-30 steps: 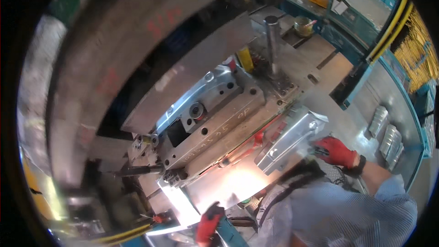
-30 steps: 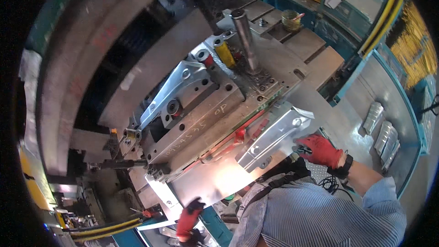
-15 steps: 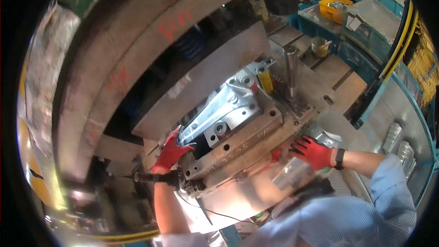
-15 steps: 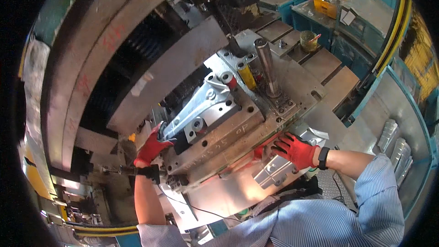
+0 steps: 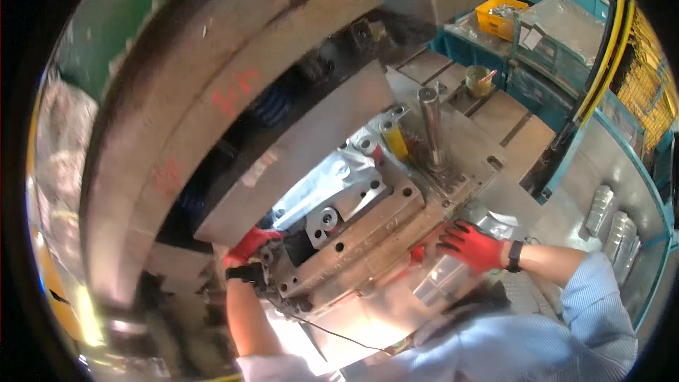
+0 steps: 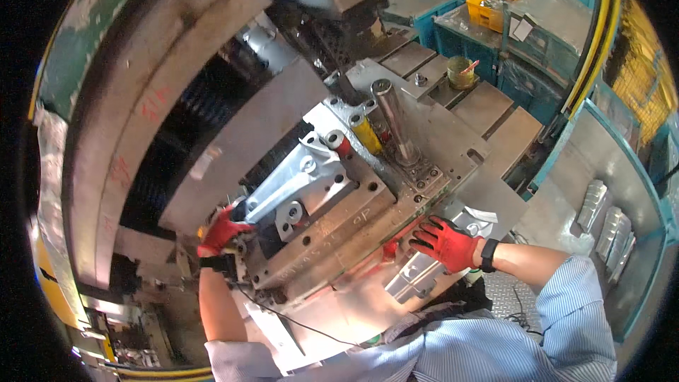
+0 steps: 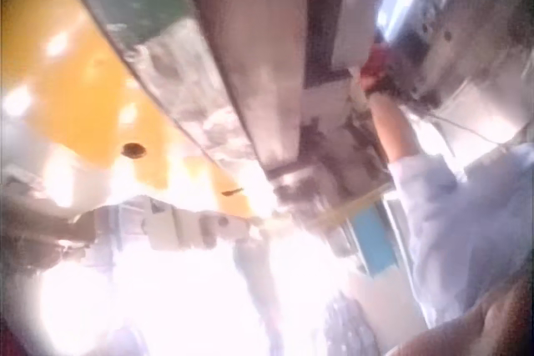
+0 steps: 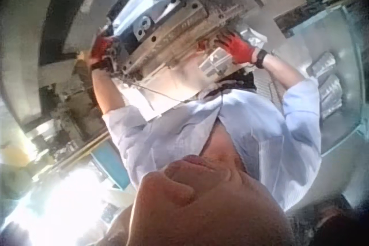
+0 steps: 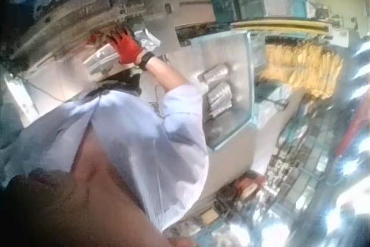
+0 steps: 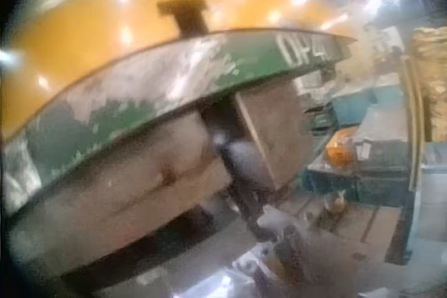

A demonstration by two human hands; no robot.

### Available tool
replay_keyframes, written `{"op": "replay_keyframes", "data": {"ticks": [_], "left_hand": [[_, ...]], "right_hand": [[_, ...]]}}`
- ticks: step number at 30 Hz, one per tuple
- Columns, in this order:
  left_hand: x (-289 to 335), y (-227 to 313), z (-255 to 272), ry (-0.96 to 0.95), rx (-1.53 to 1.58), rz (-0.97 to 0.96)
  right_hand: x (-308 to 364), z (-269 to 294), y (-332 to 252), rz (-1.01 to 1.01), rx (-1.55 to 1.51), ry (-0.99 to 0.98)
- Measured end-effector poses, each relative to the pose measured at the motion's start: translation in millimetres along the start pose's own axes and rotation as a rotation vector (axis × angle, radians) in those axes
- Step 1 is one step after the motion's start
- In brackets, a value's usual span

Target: The recorder is fabricating metal pieces using a machine.

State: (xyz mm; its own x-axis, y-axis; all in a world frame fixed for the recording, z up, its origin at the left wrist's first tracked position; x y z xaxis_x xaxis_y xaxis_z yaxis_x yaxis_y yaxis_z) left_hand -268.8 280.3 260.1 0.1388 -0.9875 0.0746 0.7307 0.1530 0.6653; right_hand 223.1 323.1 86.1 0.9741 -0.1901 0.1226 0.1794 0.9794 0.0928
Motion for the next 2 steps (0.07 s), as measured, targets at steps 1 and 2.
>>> {"op": "replay_keyframes", "data": {"ticks": [1,2], "left_hand": [[16,-7,7,0.086,-0.040,-0.018],[36,-22,-7,0.093,-0.011,0.021]], "right_hand": [[-5,2,-3,0.015,-0.005,-0.018],[-6,2,-4,0.017,-0.008,-0.042]]}}
Point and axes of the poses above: each hand's wrist, its own x-axis away from the middle knuckle, its own z-axis out of the back of the hand, y = z × x, the point moved 4 cm from there along -x, towards the middle knuckle, and after that the axes turned 11 degrees about x, right-handed, at the moved point
